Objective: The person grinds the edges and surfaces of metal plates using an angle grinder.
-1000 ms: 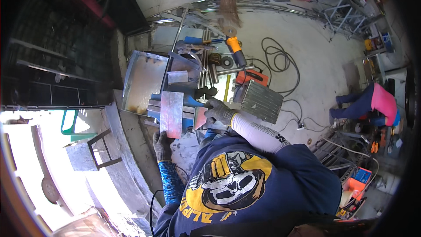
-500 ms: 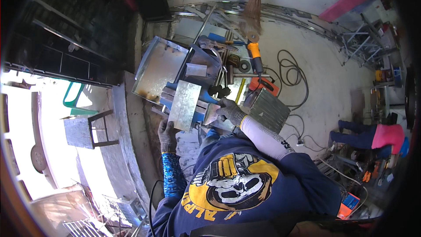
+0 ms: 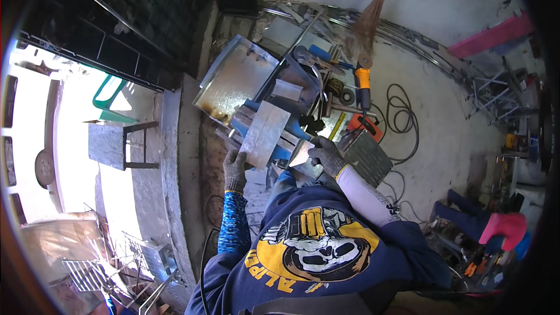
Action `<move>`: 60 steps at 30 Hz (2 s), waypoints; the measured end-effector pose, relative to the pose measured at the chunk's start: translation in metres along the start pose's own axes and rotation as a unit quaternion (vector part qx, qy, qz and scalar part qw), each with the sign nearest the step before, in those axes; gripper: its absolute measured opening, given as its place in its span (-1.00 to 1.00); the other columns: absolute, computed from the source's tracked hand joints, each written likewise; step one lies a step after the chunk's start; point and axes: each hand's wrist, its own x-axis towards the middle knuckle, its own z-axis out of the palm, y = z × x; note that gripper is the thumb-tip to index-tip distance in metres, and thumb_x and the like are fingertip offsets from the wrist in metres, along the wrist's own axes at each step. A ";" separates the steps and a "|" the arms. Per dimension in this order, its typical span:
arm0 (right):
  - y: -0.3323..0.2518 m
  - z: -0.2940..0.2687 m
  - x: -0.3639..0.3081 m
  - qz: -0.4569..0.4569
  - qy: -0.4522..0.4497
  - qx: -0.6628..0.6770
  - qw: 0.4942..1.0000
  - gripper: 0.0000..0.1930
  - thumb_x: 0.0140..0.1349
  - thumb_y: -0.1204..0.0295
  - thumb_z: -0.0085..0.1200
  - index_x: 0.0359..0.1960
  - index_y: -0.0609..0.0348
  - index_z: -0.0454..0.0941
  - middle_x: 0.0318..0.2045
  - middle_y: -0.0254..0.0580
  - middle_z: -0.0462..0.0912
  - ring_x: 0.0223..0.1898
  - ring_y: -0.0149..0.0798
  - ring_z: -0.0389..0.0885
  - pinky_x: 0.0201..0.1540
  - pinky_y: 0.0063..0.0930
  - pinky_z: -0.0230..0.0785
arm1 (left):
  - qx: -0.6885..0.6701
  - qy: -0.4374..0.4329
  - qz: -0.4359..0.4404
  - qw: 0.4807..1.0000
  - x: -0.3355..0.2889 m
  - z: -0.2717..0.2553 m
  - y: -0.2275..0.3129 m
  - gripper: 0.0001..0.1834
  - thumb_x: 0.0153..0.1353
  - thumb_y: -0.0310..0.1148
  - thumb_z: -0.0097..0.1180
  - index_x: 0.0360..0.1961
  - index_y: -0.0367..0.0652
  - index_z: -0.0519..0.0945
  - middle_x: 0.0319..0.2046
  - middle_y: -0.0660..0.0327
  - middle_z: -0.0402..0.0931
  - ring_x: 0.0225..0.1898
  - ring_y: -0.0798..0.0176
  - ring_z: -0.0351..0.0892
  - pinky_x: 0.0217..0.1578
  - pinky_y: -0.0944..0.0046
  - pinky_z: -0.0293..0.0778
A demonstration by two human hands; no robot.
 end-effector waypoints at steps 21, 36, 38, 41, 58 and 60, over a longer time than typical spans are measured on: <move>-0.006 -0.010 0.018 0.058 -0.129 0.128 0.982 -0.71 0.10 0.72 0.11 -0.14 0.21 0.43 -0.56 -0.28 0.40 -0.67 -0.41 0.31 -0.62 -0.43 0.15 | 0.083 0.006 0.001 0.997 -0.002 -0.015 0.005 -0.75 0.33 -0.40 0.10 -0.04 -0.31 0.57 -0.36 0.19 0.58 -0.38 0.34 0.55 -0.34 0.31 0.52; 0.009 -0.004 0.031 -0.035 -0.080 -0.082 0.993 -0.78 0.06 0.43 0.27 -0.32 0.18 0.48 -0.52 -0.15 0.59 -0.48 -0.23 0.61 -0.40 -0.33 0.43 | 0.637 0.058 0.133 0.757 -0.009 0.118 0.022 -0.09 0.41 0.12 -0.12 0.54 -0.19 -0.14 0.54 -0.19 -0.36 0.54 -0.34 -0.42 0.48 -0.19 -0.33; 0.011 -0.005 0.037 -0.073 -0.084 -0.088 0.990 -0.78 0.03 0.41 0.26 -0.35 0.19 0.48 -0.51 -0.05 0.58 -0.41 -0.11 0.61 -0.33 -0.23 0.40 | 0.628 0.063 0.126 0.765 -0.009 0.120 0.024 -0.09 0.40 0.09 -0.08 0.55 -0.17 -0.13 0.54 -0.21 -0.35 0.53 -0.36 -0.41 0.47 -0.21 -0.32; 0.002 -0.011 0.041 -0.062 -0.105 -0.074 0.990 -0.80 0.03 0.40 0.22 -0.35 0.20 0.50 -0.49 0.01 0.59 -0.38 0.00 0.61 -0.30 -0.17 0.38 | 0.683 0.051 0.113 0.720 -0.005 0.132 0.030 -0.10 0.36 0.03 -0.02 0.55 -0.12 -0.12 0.53 -0.23 -0.34 0.53 -0.39 -0.40 0.47 -0.24 -0.30; -0.003 -0.024 0.061 -0.054 -0.189 -0.141 0.970 -0.70 0.08 0.38 0.22 -0.17 0.20 0.50 -0.34 0.09 0.65 -0.21 0.10 0.67 -0.16 -0.16 0.46 | 0.676 0.231 -0.102 0.692 0.022 0.178 0.076 0.08 0.12 0.29 0.19 0.55 0.14 -0.01 0.41 -0.27 0.03 0.37 -0.34 0.14 0.29 -0.05 0.25; -0.004 -0.023 0.061 -0.052 -0.190 -0.141 0.970 -0.70 0.09 0.38 0.22 -0.16 0.19 0.49 -0.32 0.10 0.66 -0.19 0.11 0.67 -0.16 -0.15 0.46 | 0.655 0.225 -0.070 0.718 0.029 0.183 0.075 0.08 0.15 0.27 0.17 0.56 0.12 -0.05 0.37 -0.33 0.11 0.32 -0.36 0.20 0.26 -0.06 0.27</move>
